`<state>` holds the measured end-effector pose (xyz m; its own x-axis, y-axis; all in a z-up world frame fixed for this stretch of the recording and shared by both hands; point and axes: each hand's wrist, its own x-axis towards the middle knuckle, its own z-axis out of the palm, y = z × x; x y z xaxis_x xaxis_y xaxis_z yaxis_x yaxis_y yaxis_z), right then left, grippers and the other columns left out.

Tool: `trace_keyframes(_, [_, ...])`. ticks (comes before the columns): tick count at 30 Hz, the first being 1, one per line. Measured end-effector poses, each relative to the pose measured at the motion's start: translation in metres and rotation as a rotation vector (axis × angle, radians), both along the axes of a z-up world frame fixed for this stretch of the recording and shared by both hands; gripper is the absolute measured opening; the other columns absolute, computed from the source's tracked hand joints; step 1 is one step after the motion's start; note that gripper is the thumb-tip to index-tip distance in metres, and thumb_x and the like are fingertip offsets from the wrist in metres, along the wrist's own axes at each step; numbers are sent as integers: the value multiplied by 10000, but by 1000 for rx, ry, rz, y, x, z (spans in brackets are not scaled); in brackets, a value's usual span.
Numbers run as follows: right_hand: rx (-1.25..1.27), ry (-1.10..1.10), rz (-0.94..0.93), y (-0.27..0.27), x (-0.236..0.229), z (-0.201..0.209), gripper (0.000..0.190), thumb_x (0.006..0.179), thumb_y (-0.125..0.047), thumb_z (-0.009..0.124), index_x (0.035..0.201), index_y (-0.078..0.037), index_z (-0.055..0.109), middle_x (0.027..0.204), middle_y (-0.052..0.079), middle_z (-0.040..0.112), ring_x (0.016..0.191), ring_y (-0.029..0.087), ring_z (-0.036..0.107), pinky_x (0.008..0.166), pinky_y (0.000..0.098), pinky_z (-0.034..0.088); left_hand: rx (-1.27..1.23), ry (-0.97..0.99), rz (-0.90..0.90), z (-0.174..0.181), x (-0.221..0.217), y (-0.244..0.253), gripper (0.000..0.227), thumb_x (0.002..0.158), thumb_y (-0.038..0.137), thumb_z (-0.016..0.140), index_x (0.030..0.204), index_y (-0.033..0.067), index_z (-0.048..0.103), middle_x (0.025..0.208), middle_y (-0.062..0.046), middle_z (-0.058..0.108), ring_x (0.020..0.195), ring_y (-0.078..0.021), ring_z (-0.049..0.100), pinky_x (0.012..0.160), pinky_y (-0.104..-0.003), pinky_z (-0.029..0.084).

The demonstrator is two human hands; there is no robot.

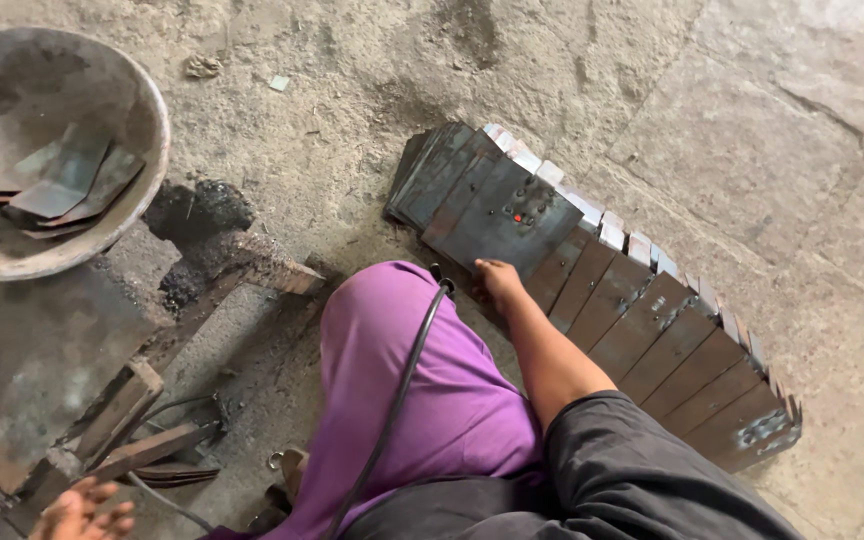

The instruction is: The person sits on the floor and welds a metal sheet using a welding torch, producing bright sparks. They periodically reposition the metal sheet and handle welding rods during the process.

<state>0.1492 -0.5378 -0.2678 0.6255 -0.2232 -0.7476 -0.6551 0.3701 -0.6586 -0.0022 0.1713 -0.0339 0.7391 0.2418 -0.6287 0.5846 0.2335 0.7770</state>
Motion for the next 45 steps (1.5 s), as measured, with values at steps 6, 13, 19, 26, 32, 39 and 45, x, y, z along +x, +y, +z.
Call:
trace_keyframes(6, [-35,-288,-158,-27,45,63,234,949,-251,650,1102,-74,658,887,86,708,619,205,617,527,336,473,27,-95,101,6,-20,51,388,1140,378,559,1401,94,518,1204,-120,604,987,-474,622,744,-647,532])
trace_keyframes(13, [73,-589,71,7,78,231,198,1080,-242,676,1150,-61,637,913,78,681,715,173,606,607,309,511,420,3,529,-32,-120,75,338,1086,356,564,1269,73,597,1211,-104,721,904,-257,704,724,-376,569])
trace_keyframes(19, [118,-766,496,45,81,276,230,1166,-114,613,1348,21,570,1128,191,704,877,289,697,815,403,543,301,116,538,-102,-113,33,376,950,422,672,1157,108,671,901,-44,636,678,-163,602,590,-338,534])
trace_keyframes(26, [-372,-726,861,84,81,264,279,1133,-50,602,1355,112,556,1114,225,687,869,266,679,771,368,545,596,315,498,-213,-89,11,460,928,466,741,1023,16,733,947,-203,718,873,-365,663,730,-466,523])
trace_keyframes(32, [-580,-662,1107,118,74,275,389,1051,-48,608,1409,103,587,1123,219,709,889,234,682,771,331,544,595,248,577,-268,-54,13,501,866,463,727,1054,-2,726,1067,-219,747,1061,-382,708,896,-454,562])
trace_keyframes(39, [-654,-550,1199,158,64,304,440,1010,-62,613,1425,80,581,1167,200,711,901,226,690,765,326,548,777,233,272,-285,-21,23,502,964,505,614,1042,26,741,1047,-228,721,1006,-419,684,871,-482,547])
trace_keyframes(45, [-683,-539,1248,189,59,315,440,1008,-75,612,1419,80,578,1174,184,714,913,216,689,777,328,553,634,97,347,-243,-43,-17,438,913,456,695,955,23,742,889,-199,746,883,-394,719,785,-478,566])
